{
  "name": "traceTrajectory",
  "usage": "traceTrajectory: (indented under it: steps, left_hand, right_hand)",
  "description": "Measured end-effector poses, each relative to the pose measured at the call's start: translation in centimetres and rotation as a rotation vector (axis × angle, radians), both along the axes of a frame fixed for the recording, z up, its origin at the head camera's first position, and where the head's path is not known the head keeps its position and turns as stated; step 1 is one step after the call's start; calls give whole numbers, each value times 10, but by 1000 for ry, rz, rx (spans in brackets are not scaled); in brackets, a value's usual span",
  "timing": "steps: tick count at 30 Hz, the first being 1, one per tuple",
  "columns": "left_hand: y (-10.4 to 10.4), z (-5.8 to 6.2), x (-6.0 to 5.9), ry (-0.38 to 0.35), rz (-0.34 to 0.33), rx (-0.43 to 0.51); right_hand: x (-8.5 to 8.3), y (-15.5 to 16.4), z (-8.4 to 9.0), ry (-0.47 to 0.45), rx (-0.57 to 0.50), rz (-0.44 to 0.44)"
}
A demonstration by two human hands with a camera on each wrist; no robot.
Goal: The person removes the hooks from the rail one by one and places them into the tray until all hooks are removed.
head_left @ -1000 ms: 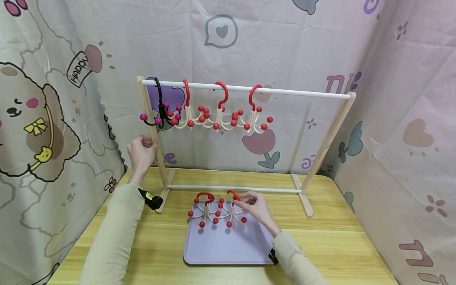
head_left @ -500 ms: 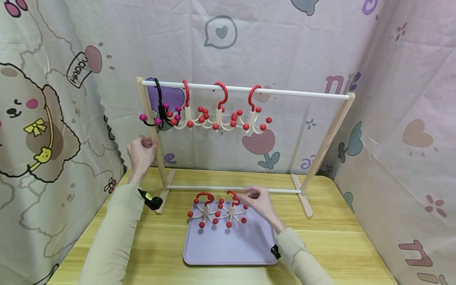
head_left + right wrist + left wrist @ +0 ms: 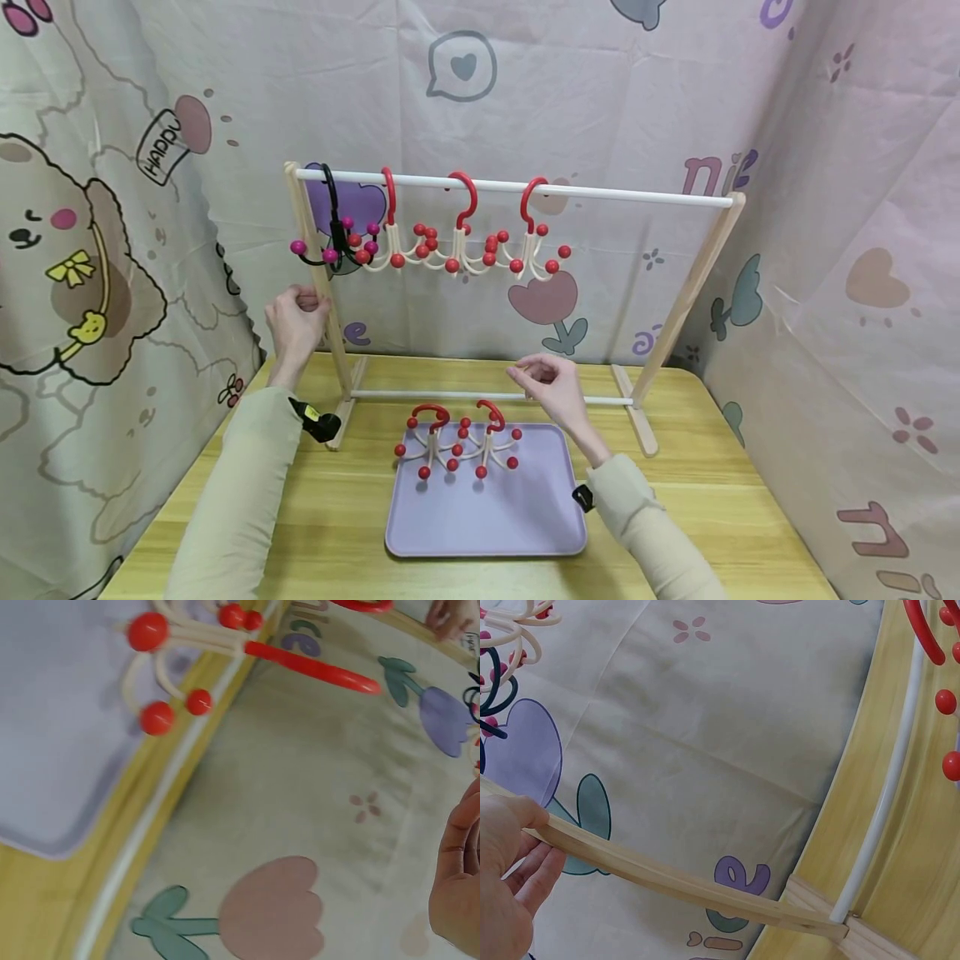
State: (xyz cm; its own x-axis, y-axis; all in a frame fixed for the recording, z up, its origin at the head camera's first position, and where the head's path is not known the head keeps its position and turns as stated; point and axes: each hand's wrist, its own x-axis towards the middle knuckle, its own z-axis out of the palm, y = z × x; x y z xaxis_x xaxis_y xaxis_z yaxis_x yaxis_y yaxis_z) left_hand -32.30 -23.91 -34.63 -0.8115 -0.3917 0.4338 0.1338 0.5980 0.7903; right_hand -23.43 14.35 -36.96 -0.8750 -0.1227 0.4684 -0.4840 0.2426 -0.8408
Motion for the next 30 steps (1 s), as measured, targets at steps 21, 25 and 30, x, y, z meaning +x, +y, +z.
traceTrajectory:
  steps: [21,25,30]
  left_hand:
    - [0,2,0,2,7,-8]
    - [0,1,-1,5,9,-14]
    - [0,1,0,6,8,-14]
  right_hand:
    - [-14,8,76,247,-128,-130]
    - [-17,8,85,285,-149,-167]
    - [-19,7,95,313,-147,-178]
